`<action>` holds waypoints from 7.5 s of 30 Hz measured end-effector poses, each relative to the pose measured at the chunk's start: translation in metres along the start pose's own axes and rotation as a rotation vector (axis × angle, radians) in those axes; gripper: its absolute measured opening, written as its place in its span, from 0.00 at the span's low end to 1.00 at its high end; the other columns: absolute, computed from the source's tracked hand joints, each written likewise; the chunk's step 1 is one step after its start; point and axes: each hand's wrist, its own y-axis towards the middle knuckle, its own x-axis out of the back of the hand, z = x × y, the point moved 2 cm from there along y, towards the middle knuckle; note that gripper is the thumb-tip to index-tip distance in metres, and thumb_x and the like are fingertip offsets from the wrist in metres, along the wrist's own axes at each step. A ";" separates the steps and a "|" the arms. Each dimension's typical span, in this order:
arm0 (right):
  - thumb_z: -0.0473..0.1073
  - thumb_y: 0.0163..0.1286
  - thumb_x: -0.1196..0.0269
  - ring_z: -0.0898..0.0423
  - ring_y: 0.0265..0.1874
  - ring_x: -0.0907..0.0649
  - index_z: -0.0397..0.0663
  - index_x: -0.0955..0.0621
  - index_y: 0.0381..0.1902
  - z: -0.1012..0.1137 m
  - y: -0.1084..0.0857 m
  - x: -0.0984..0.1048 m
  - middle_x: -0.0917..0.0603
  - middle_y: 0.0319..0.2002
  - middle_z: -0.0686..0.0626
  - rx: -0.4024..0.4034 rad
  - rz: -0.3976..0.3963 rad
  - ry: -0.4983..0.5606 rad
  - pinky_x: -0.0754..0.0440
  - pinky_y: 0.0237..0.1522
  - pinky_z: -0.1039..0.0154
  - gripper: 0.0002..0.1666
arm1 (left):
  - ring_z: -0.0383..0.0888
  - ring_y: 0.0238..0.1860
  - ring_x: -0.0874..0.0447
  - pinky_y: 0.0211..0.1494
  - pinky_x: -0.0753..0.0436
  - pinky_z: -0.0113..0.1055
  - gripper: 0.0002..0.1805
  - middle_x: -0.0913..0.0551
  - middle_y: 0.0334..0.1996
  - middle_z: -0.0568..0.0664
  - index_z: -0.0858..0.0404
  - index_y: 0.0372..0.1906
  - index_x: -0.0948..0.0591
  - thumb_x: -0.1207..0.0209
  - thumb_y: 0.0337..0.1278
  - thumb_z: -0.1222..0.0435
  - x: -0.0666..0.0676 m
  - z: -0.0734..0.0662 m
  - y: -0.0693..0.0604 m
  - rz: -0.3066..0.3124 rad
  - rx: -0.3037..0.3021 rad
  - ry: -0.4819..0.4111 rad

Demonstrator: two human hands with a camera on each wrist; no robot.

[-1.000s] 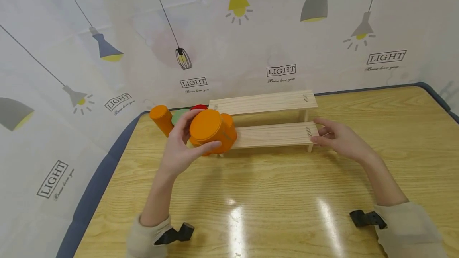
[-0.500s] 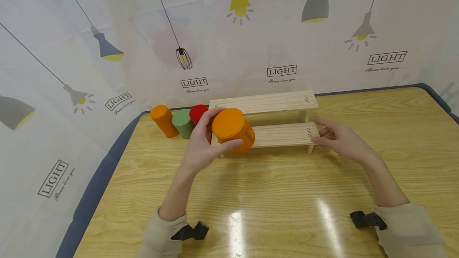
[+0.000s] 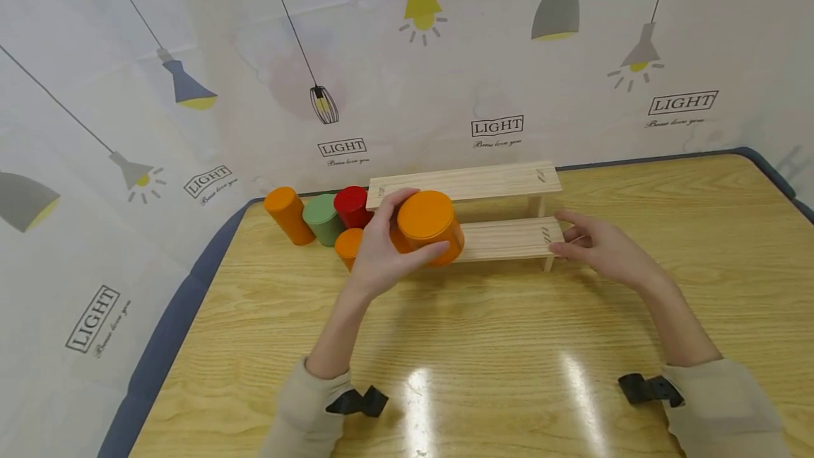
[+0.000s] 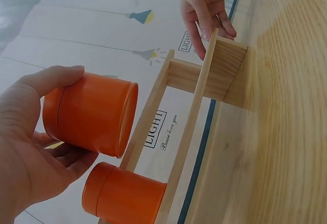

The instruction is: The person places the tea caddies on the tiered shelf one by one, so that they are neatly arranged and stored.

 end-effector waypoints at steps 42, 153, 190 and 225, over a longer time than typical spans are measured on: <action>0.45 0.77 0.40 0.55 0.45 0.17 0.32 0.43 0.77 -0.001 0.001 -0.001 0.21 0.54 0.35 0.003 -0.001 0.015 0.17 0.43 0.61 0.40 | 0.47 0.55 0.25 0.59 0.23 0.41 0.43 0.25 0.59 0.54 0.62 0.68 0.32 0.23 0.47 0.59 -0.058 0.015 0.015 -0.014 0.187 0.187; 0.44 0.77 0.40 0.56 0.46 0.18 0.32 0.43 0.77 -0.002 0.001 -0.003 0.21 0.54 0.34 0.002 -0.003 0.040 0.17 0.45 0.62 0.41 | 0.60 0.62 0.30 0.70 0.31 0.50 0.31 0.31 0.59 0.65 0.73 0.64 0.29 0.31 0.58 0.68 0.073 0.063 -0.029 -0.283 0.127 0.210; 0.43 0.77 0.40 0.53 0.44 0.16 0.30 0.43 0.77 0.001 -0.001 -0.002 0.21 0.53 0.33 0.009 0.004 0.066 0.15 0.45 0.59 0.41 | 0.57 0.61 0.28 0.67 0.28 0.51 0.39 0.27 0.62 0.64 0.71 0.67 0.32 0.26 0.52 0.67 0.081 0.097 -0.041 -0.031 0.390 0.275; 0.48 0.77 0.40 0.57 0.46 0.18 0.34 0.42 0.77 -0.001 -0.002 -0.001 0.21 0.54 0.35 0.000 -0.005 0.029 0.18 0.44 0.63 0.42 | 0.52 0.50 0.24 0.58 0.23 0.46 0.35 0.21 0.53 0.57 0.68 0.61 0.28 0.24 0.49 0.66 0.107 0.034 -0.039 -0.142 0.226 0.187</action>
